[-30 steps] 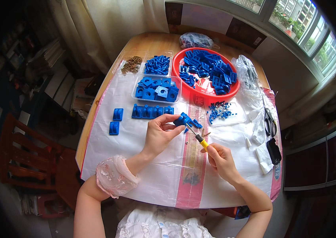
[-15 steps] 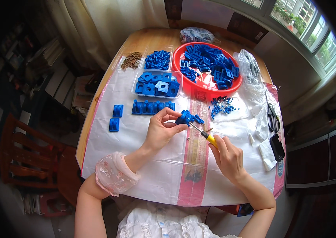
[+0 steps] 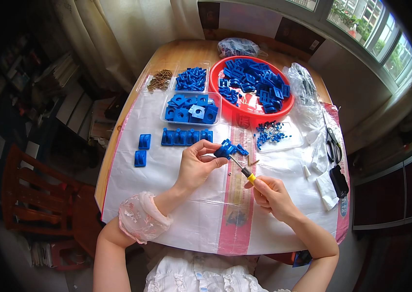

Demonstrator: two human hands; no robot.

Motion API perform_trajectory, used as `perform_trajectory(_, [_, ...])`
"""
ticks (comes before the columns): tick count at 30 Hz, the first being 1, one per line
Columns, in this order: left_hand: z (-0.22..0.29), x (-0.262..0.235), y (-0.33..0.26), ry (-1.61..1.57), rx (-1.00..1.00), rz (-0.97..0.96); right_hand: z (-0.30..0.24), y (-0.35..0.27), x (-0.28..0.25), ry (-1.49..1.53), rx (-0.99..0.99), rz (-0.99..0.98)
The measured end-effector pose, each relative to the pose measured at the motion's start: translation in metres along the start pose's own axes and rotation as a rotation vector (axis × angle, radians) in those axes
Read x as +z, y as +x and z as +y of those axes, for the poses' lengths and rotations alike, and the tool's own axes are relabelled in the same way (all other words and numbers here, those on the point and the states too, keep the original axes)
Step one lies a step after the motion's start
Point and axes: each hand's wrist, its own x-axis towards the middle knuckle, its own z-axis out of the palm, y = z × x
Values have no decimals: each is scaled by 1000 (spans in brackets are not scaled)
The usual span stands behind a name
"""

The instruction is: Assembling blue plastic components using a screwdriver.

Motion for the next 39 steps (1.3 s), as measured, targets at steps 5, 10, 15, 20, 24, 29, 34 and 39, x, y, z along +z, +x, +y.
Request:
perform_trajectory(5, [-1,1,-1,-12,27,9,-5,0,0,121,87,-35])
perform_trajectory(10, [1,4,-2,-13,13,10,-5,-1,-2,228,132,-77])
perform_trajectory(15, [2,5,-3,-31,12,20,-7,-1,-5,348,194,-137])
perform_trajectory(20, [1,4,-4,-28,12,24,-10,-1,-6,433,283,-151])
perform_trajectory(24, [3,4,-3,-25,15,17,-5,0,-13,535,321,-202])
perform_trajectory(29, [1,3,-2,-26,44,7,-10,5,-18,455,273,-188])
perform_trajectory(34, [11,6,-4,13,29,-12,-8,9,-14,-388,-291,208])
perform_trajectory(39, [14,5,-4,119,-26,-190,-8,9,-16,-807,-626,409])
